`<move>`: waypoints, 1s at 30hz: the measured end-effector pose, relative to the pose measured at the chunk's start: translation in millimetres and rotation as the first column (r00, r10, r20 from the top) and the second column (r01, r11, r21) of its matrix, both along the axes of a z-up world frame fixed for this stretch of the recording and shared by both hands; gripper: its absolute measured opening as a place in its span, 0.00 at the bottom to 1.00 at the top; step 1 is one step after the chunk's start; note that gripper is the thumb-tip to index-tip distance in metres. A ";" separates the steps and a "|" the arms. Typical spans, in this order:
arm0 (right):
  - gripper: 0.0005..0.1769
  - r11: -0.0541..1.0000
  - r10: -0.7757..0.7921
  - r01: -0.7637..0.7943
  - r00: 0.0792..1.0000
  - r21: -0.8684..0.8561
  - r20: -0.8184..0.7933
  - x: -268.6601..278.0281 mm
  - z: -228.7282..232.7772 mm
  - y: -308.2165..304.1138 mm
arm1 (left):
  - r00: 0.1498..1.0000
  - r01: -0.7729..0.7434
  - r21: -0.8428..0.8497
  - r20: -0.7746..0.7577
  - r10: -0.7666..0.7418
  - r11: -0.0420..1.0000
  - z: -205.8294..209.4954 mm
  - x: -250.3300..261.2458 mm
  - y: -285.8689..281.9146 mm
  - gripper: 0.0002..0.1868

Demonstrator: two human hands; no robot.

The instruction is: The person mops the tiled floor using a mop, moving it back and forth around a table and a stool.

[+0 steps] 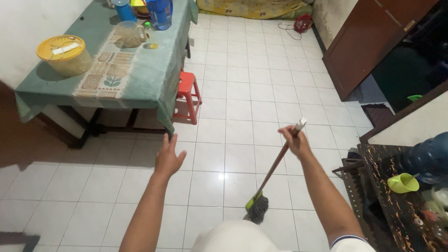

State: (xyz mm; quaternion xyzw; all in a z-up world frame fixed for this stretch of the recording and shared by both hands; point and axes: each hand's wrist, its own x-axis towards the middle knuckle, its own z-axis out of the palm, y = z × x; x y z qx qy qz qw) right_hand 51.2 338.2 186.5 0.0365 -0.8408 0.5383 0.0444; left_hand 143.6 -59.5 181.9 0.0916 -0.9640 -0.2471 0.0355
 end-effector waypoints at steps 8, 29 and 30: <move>0.09 0.956 -0.143 0.154 0.988 -0.251 0.060 5.4 -70.7 -5.7 | 0.974 0.078 0.024 0.214 -0.081 0.997 -78.3 20.9 -2.9 0.33; 0.18 0.983 -0.176 0.181 0.964 -0.007 0.201 60.9 -171.3 35.2 | 0.724 0.027 -0.068 0.689 0.028 0.997 -181.4 85.0 -43.9 0.35; 0.20 0.777 0.071 0.090 0.971 -0.623 0.229 73.0 -183.1 -0.9 | 0.732 0.034 -0.027 0.681 -0.007 0.999 -180.3 79.4 -25.9 0.34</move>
